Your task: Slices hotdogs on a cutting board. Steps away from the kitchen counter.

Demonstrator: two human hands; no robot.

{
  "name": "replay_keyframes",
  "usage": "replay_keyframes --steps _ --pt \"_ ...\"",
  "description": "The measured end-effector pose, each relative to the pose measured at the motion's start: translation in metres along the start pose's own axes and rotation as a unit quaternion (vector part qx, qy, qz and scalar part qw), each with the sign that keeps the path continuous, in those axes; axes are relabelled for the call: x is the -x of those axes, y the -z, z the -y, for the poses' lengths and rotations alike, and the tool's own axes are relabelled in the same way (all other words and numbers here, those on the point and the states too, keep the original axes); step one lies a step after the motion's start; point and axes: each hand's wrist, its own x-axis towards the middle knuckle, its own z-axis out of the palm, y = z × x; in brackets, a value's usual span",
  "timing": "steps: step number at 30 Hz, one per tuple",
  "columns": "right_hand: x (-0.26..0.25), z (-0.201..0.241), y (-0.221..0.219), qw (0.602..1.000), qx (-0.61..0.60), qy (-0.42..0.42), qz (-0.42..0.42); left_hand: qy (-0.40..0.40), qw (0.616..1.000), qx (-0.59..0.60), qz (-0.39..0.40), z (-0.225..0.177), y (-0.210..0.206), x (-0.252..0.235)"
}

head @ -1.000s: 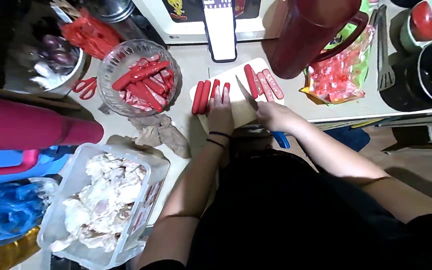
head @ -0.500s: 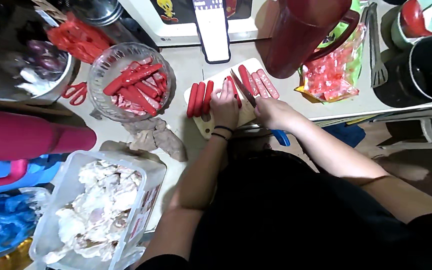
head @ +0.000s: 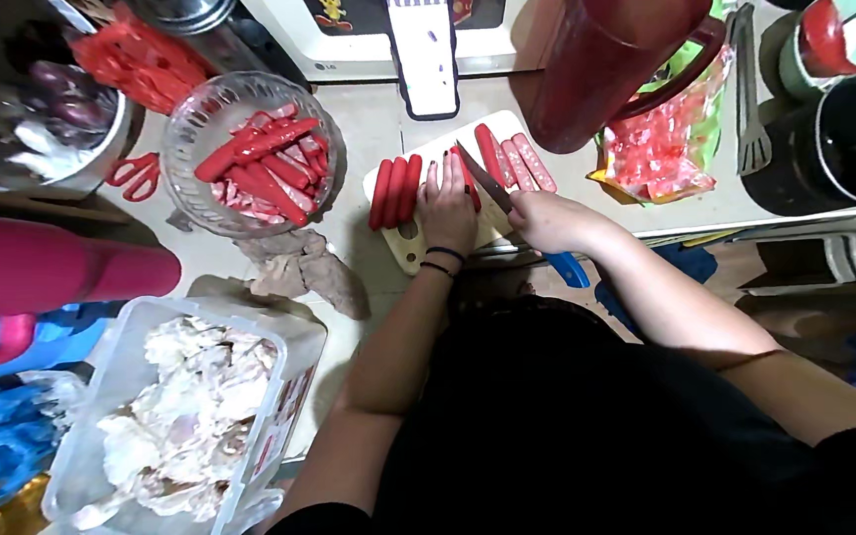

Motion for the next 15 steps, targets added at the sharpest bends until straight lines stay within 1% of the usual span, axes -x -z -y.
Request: replay_keyframes --steps 7,10,15 --pt "-0.003 0.005 0.007 1.000 -0.016 0.011 0.018 0.005 1.000 0.013 0.007 0.000 0.001 0.001" --pt "-0.003 0.011 0.010 0.999 -0.015 -0.011 0.031 0.001 1.000 0.014 -0.007 0.000 0.000 0.002" --pt "-0.007 0.020 0.011 0.999 0.015 -0.029 0.029 0.001 1.000 0.013 -0.006 -0.001 0.001 0.003"
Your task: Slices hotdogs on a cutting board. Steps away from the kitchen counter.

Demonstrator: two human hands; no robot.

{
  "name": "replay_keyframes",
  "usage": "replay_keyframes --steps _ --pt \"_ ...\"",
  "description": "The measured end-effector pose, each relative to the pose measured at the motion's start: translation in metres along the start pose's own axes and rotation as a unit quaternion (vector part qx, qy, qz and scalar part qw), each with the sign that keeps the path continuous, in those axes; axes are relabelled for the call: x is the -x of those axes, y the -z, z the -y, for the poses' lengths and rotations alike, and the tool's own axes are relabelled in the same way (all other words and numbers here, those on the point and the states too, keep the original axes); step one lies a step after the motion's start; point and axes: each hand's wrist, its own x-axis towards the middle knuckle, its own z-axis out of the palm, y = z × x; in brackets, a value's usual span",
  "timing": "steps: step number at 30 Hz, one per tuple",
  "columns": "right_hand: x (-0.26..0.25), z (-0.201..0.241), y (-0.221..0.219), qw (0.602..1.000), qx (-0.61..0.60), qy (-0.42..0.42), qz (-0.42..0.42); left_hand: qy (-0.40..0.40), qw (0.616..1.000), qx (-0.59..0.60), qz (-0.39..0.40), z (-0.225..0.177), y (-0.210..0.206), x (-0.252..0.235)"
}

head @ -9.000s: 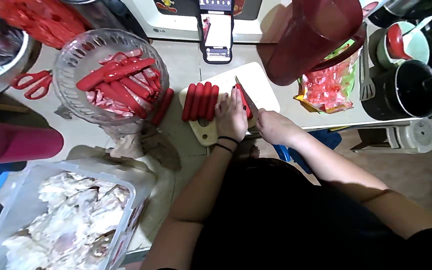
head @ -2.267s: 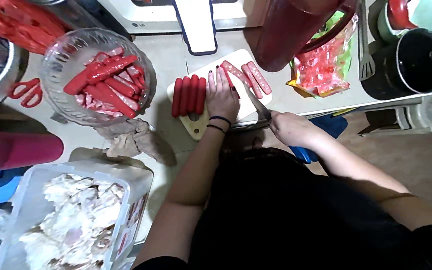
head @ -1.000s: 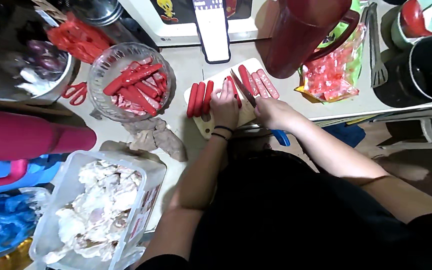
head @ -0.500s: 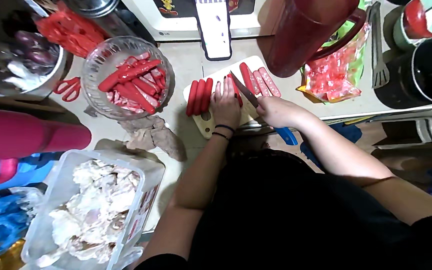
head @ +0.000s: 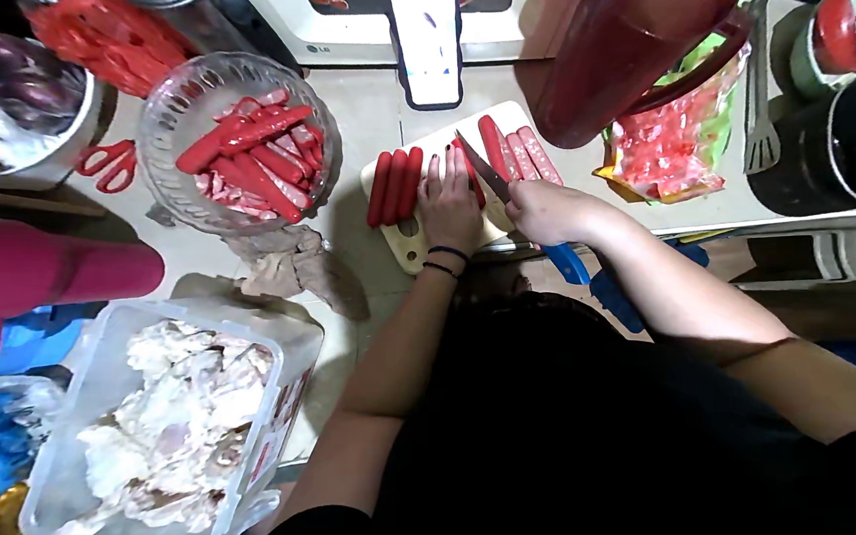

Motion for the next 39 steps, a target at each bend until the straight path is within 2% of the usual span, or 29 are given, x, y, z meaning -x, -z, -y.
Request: replay_keyframes --steps 6,10,17,31,39 --pt "-0.006 0.005 0.003 1.000 0.009 0.005 -0.001 0.002 1.000 -0.006 0.025 -0.001 0.005 -0.001" --pt "-0.016 0.007 0.001 1.000 0.008 0.011 -0.006 -0.002 1.000 -0.003 -0.006 0.001 -0.001 0.000" --pt "-0.033 0.007 -0.011 0.999 -0.001 0.024 -0.026 0.000 1.000 -0.005 -0.006 0.002 -0.002 0.000" --pt "-0.004 0.002 -0.026 0.999 -0.046 -0.012 0.013 0.023 0.999 -0.021 0.011 -0.003 0.001 0.000" --pt "0.007 -0.003 -0.032 0.999 -0.022 -0.025 0.030 0.024 0.999 -0.038 0.024 -0.003 0.002 -0.001"
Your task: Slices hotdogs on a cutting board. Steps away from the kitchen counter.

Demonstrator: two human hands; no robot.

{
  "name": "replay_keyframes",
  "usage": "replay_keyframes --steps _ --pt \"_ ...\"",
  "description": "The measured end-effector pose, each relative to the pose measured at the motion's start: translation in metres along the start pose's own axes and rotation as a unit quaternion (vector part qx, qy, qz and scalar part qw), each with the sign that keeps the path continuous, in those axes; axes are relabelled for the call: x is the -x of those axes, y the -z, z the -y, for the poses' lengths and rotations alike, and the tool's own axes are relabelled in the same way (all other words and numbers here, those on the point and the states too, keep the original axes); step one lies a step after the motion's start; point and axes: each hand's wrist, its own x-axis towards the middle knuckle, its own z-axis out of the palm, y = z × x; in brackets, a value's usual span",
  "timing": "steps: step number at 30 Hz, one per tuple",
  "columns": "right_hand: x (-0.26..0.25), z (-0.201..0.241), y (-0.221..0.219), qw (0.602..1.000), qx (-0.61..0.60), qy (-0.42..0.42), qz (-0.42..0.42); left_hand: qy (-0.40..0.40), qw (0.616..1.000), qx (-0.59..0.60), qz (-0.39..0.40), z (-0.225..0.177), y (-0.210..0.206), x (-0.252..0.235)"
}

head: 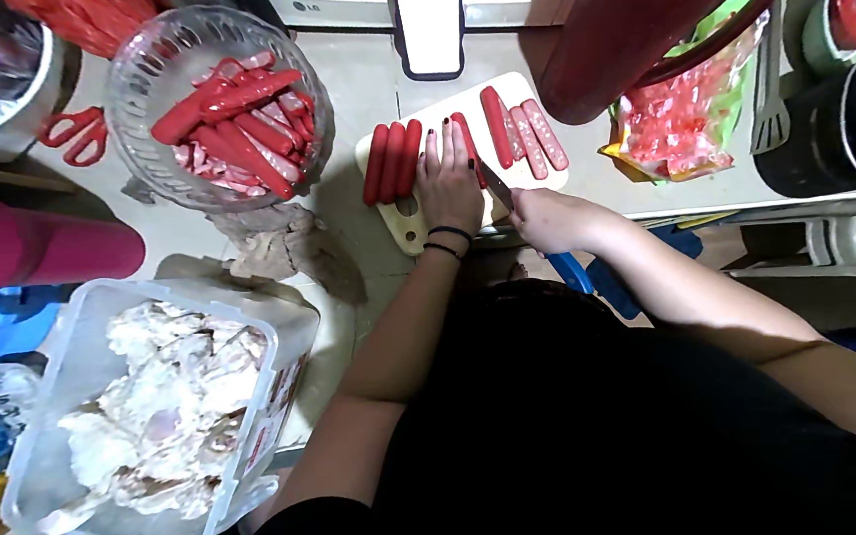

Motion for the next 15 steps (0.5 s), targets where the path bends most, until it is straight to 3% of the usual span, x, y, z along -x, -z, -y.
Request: replay_keyframes --steps 10,15 --pt "0.024 -0.015 -0.009 0.999 -0.007 -0.015 0.034 0.006 1.000 0.001 0.006 0.000 0.000 0.000" --pt "0.052 -0.046 -0.020 0.999 0.041 0.012 0.020 0.003 1.000 0.007 0.002 0.000 -0.002 -0.001"
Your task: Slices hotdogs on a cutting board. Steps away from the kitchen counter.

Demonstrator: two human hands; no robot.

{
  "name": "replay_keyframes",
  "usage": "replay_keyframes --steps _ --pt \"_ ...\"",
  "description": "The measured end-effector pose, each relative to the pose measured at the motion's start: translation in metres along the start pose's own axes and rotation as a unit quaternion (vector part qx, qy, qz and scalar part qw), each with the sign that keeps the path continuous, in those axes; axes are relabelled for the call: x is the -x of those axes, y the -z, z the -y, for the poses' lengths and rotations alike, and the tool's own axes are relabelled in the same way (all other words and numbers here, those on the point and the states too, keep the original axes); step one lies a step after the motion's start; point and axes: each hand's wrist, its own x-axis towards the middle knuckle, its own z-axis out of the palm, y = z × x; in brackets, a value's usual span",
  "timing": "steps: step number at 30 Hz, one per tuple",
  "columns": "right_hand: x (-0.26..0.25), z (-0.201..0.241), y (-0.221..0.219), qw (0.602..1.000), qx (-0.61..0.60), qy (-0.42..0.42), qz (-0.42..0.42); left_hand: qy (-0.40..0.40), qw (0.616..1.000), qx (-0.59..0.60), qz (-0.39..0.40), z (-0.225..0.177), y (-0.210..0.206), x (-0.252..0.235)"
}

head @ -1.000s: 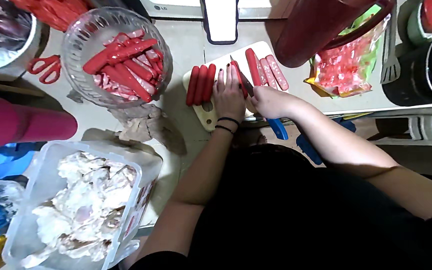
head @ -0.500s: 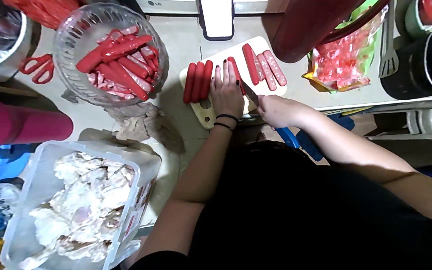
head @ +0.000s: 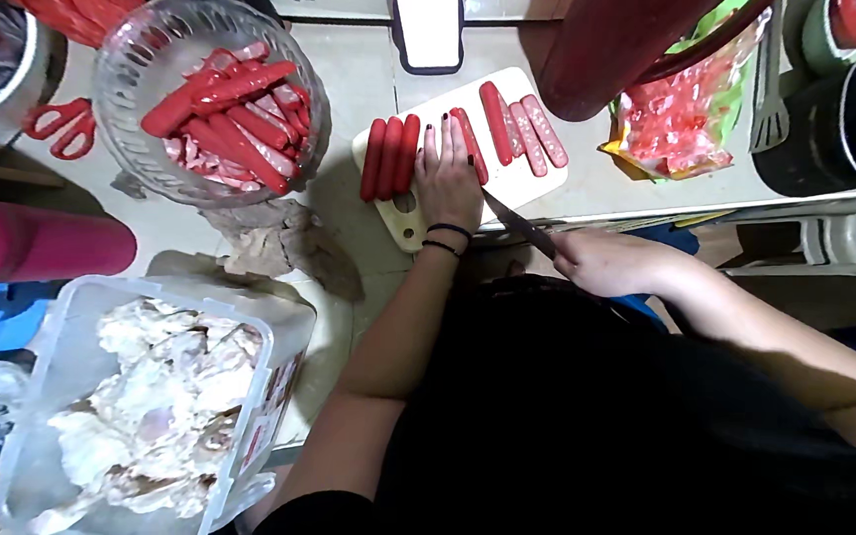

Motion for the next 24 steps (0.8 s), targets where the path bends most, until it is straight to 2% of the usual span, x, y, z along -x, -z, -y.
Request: replay_keyframes --steps 5,8,12,16,24 --pt "0.033 -0.021 0.020 0.995 -0.096 0.012 0.017 -0.073 0.984 0.126 -0.102 0.014 0.015 0.016" --pt "0.027 -0.008 0.022 0.994 -0.103 0.033 -0.009 -0.005 0.987 0.111 -0.114 0.023 0.029 0.032" --pt "-0.019 0.021 0.019 0.997 -0.060 0.051 0.016 0.027 0.993 0.053 -0.104 0.029 0.033 0.034" --pt "-0.059 0.032 0.014 0.993 -0.056 0.078 -0.062 0.025 0.997 0.038 -0.067 0.030 0.044 0.023" --pt "-0.056 0.028 0.025 0.993 -0.078 0.024 -0.083 0.057 0.991 -0.116 0.030 0.009 0.056 0.000"
